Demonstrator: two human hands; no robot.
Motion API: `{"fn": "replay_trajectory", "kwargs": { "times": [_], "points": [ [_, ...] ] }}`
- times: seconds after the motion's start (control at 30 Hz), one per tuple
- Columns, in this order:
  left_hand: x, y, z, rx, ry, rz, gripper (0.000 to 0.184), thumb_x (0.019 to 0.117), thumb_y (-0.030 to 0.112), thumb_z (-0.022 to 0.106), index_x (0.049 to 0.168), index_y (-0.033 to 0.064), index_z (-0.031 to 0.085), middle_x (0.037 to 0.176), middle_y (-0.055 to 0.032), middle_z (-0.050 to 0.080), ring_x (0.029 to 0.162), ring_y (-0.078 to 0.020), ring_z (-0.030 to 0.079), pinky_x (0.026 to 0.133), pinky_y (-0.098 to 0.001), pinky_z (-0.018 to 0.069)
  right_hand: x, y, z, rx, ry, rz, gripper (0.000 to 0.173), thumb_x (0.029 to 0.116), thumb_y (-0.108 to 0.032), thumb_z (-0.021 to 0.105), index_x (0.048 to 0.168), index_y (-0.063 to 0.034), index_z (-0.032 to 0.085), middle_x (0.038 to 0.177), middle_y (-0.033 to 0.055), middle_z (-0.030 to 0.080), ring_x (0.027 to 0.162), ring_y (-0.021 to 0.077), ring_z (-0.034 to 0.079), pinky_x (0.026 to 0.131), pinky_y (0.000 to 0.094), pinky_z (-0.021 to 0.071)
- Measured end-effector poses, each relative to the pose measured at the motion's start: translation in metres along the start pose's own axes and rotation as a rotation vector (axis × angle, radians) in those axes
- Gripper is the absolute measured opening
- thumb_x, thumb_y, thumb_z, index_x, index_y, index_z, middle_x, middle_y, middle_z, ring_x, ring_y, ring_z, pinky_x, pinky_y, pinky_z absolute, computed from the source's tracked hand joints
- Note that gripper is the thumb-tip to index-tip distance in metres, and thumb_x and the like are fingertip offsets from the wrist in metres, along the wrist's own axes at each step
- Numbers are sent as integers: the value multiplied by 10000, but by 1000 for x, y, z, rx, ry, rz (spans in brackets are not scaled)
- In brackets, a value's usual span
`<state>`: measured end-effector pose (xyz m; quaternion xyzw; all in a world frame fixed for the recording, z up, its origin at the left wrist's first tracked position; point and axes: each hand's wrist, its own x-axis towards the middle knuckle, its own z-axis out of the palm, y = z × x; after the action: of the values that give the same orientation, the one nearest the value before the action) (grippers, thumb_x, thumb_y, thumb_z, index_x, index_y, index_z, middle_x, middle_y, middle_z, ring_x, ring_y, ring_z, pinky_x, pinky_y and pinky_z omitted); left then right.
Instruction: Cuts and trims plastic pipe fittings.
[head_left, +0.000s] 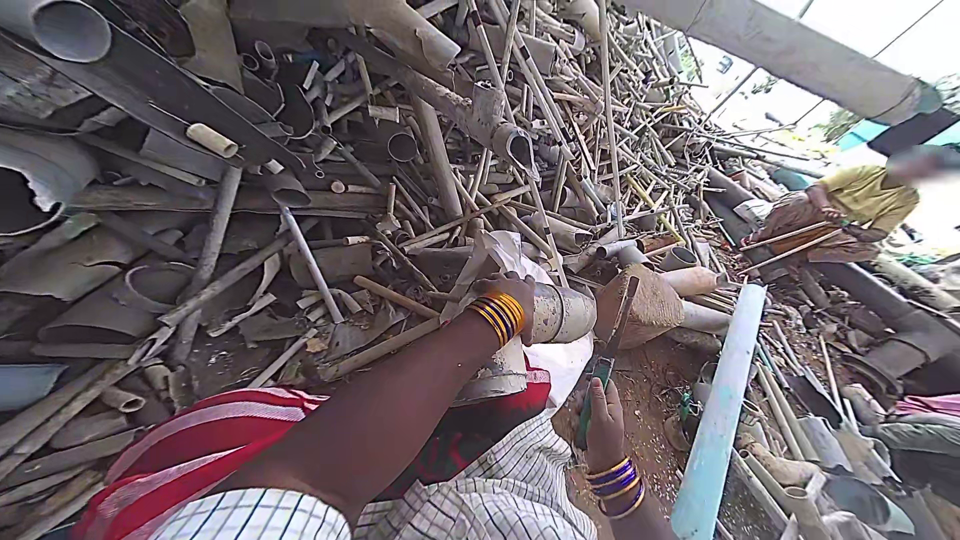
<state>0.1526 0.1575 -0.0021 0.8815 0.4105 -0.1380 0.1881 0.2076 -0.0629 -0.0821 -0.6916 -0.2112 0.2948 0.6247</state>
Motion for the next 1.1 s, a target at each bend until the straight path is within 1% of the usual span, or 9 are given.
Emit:
{"fn": "replay_trajectory", "kwargs": {
  "times": [0.13,0.23,0.33,0.47,0.57,0.7,0.83,1.0,1.1],
  "points": [
    [-10,-4,-2,34,-17,-12,1109,700,430,921,1576,70,343,1517,-297,417,1356,-529,437,996,-719,417,-11,19,3,-72,-331,139,324,1071,-279,355,1214,-13,470,591,-41,481,403,44,452,403,210,437],
    [-13,-11,-2,6,-14,-20,1139,684,439,930,1574,52,332,1520,-312,403,1359,-526,437,986,-710,431,-8,33,8,-261,-150,-183,410,1026,-308,410,1235,39,478,617,-43,507,441,41,481,438,232,460],
    [-15,-16,-3,8,-25,-43,1180,680,447,929,1592,54,291,1532,-314,389,1373,-517,428,987,-713,426,10,38,11,-848,56,-527,475,975,-157,485,1330,156,528,907,217,709,679,305,711,622,456,589],
    [-23,-15,1,68,-30,-75,1169,714,458,903,1599,43,263,1550,-307,368,1378,-525,420,994,-702,434,60,38,-7,-1162,-77,265,501,1085,-179,397,1550,-21,300,1327,245,626,1203,379,651,1011,527,511],
    [-24,-18,-4,66,-8,-72,1198,700,458,910,1603,31,250,1561,-312,352,1392,-531,402,1004,-698,432,56,37,-23,-1051,58,24,509,1071,-171,478,1518,44,366,1216,280,675,1109,414,691,969,547,530],
    [-22,-16,-3,56,-21,-79,1198,686,463,919,1597,35,268,1555,-322,357,1386,-539,409,1004,-710,425,26,56,-13,-972,189,-683,493,923,-127,550,1320,165,567,917,254,741,718,398,746,622,528,599],
    [-25,-4,1,83,-18,-86,1191,702,444,912,1606,42,249,1566,-320,340,1398,-539,391,1013,-713,415,47,65,-22,-1046,-64,95,484,1091,-213,448,1515,7,370,1204,258,681,1101,402,691,973,547,522],
    [-19,-15,-4,27,-26,-75,1229,675,450,930,1601,22,246,1565,-322,340,1399,-538,390,1028,-712,404,30,73,-26,-923,211,-525,456,960,-114,570,1315,172,556,960,288,726,787,429,742,695,556,595],
    [-18,-12,-5,39,-43,-72,1227,693,471,915,1607,27,227,1568,-315,341,1401,-520,401,1032,-688,417,32,65,-27,-1134,-42,-290,446,1033,-165,503,1420,55,529,999,253,739,868,435,745,758,582,584]
  ]
}}
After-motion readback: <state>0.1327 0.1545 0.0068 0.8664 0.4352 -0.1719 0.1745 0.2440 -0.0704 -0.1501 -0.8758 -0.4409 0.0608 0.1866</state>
